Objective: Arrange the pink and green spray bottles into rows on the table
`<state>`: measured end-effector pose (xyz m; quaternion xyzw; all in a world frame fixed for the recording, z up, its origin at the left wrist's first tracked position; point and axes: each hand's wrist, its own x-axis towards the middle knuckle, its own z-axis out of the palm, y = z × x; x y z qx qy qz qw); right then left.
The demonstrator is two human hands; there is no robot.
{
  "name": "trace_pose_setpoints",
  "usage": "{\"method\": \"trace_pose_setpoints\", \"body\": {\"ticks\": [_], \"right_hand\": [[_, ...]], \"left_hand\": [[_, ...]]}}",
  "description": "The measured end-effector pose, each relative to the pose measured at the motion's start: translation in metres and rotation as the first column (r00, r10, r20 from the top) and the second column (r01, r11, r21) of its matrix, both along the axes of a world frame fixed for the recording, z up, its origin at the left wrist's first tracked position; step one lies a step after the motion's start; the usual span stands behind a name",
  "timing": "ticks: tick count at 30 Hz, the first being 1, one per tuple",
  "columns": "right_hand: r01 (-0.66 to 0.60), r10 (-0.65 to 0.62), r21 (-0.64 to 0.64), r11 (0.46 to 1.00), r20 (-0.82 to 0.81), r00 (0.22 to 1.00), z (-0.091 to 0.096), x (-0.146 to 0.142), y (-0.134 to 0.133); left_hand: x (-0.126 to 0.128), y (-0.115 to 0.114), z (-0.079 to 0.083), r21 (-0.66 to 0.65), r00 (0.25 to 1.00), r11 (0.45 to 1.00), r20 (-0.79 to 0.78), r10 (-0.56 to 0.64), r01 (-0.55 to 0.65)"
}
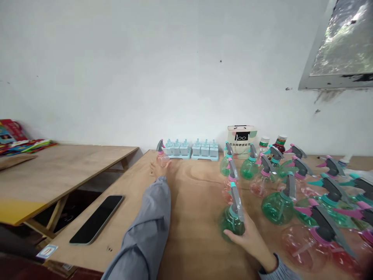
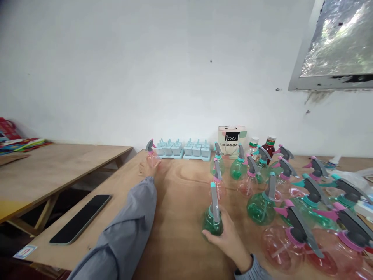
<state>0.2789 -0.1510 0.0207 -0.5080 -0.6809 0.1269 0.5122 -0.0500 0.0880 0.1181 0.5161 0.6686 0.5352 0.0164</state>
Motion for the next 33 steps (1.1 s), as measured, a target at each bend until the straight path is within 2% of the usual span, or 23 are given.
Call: {"method": "trace_pose_setpoints", "body": {"ticks": [2, 3, 5, 6, 7, 8, 9, 10, 11, 13, 14, 16, 18, 19, 22, 24, 26, 28, 32, 33], "right_hand": [[0.003, -0.003, -0.02, 1.0, 0.002, 1.0, -0.001, -0.003, 0.0], [0.007, -0.007, -0.023, 1.0, 0.006, 1.0, -0.001, -0.004, 0.0], [0.014, -0.014, -0.009, 1.0, 0.013, 1.0, -0.003, -0.01, 0.0], [0.009, -0.009, 0.004, 1.0, 0.017, 1.0, -0.003, -0.013, -0.001], [-0.004, 0.004, 0.015, 1.0, 0.021, 1.0, -0.004, -0.016, -0.002], [-0.02, 0.02, 0.021, 1.0, 0.025, 0.999, -0.004, -0.02, -0.003], [-0.038, 0.037, 0.024, 0.999, 0.03, 0.999, -0.004, -0.023, -0.004], [-0.053, 0.052, 0.026, 0.998, 0.035, 0.998, -0.003, -0.026, -0.005], [-0.066, 0.064, 0.029, 0.997, 0.043, 0.997, -0.002, -0.028, -0.005], [-0.086, 0.084, 0.035, 0.996, 0.066, 0.994, 0.003, -0.03, -0.006], [-0.098, 0.095, 0.037, 0.994, 0.078, 0.992, 0.007, -0.028, -0.006], [-0.127, 0.123, 0.046, 0.991, 0.079, 0.989, 0.016, -0.022, -0.005], [-0.116, 0.116, 0.088, 0.989, 0.006, 0.993, 0.026, -0.013, -0.003], [-0.087, 0.094, 0.12, 0.989, -0.056, 0.994, 0.03, -0.008, -0.001], [0.062, -0.016, 0.186, 0.981, -0.242, 0.97, 0.04, 0.003, 0.007], [0.137, -0.074, 0.2, 0.97, -0.294, 0.953, 0.044, 0.007, 0.015], [0.186, -0.111, 0.22, 0.958, -0.315, 0.943, 0.046, 0.009, 0.023], [0.217, -0.127, 0.249, 0.944, -0.332, 0.935, 0.045, 0.01, 0.028], [0.248, -0.151, 0.261, 0.933, -0.342, 0.927, 0.038, 0.015, 0.033], [0.252, -0.16, 0.246, 0.936, -0.338, 0.927, 0.035, 0.017, 0.034]], "left_hand": [[0.009, -0.013, -0.008, 0.029, 0.998, 0.999, 0.051, 0.028, -0.03], [0.016, -0.024, -0.013, 0.053, 0.998, 0.999, 0.062, 0.002, -0.006], [0.034, -0.054, -0.023, 0.121, 0.986, 0.981, 0.038, -0.161, 0.155], [0.046, -0.074, -0.027, 0.196, 0.921, 0.904, 0.01, -0.389, 0.38], [0.059, -0.095, -0.029, 0.244, 0.803, 0.774, -0.031, -0.596, 0.584], [0.074, -0.117, -0.03, 0.242, 0.648, 0.616, -0.075, -0.758, 0.75], [0.089, -0.137, -0.029, 0.203, 0.484, 0.459, -0.095, -0.87, 0.865], [0.103, -0.156, -0.026, 0.166, 0.358, 0.34, -0.089, -0.929, 0.925], [0.117, -0.172, -0.022, 0.144, 0.301, 0.291, -0.05, -0.952, 0.946], [0.139, -0.19, -0.013, 0.111, 0.258, 0.259, 0.029, -0.966, 0.959], [0.146, -0.194, -0.01, 0.104, 0.256, 0.261, 0.067, -0.964, 0.96], [0.152, -0.19, -0.005, 0.117, 0.252, 0.272, 0.162, -0.954, 0.955], [0.148, -0.18, -0.002, 0.155, 0.203, 0.265, 0.33, -0.922, 0.952], [0.144, -0.175, -0.001, 0.176, 0.144, 0.242, 0.437, -0.888, 0.954], [0.13, -0.165, 0.007, 0.239, -0.091, 0.108, 0.692, -0.716, 0.965], [0.126, -0.164, 0.013, 0.262, -0.171, 0.046, 0.746, -0.644, 0.964], [0.127, -0.164, 0.019, 0.272, -0.187, 0.032, 0.738, -0.649, 0.962], [0.131, -0.164, 0.021, 0.277, -0.17, 0.051, 0.713, -0.681, 0.96], [0.14, -0.16, 0.021, 0.258, -0.041, 0.187, 0.682, -0.731, 0.948], [0.14, -0.16, 0.021, 0.244, -0.018, 0.202, 0.68, -0.733, 0.948]]}}
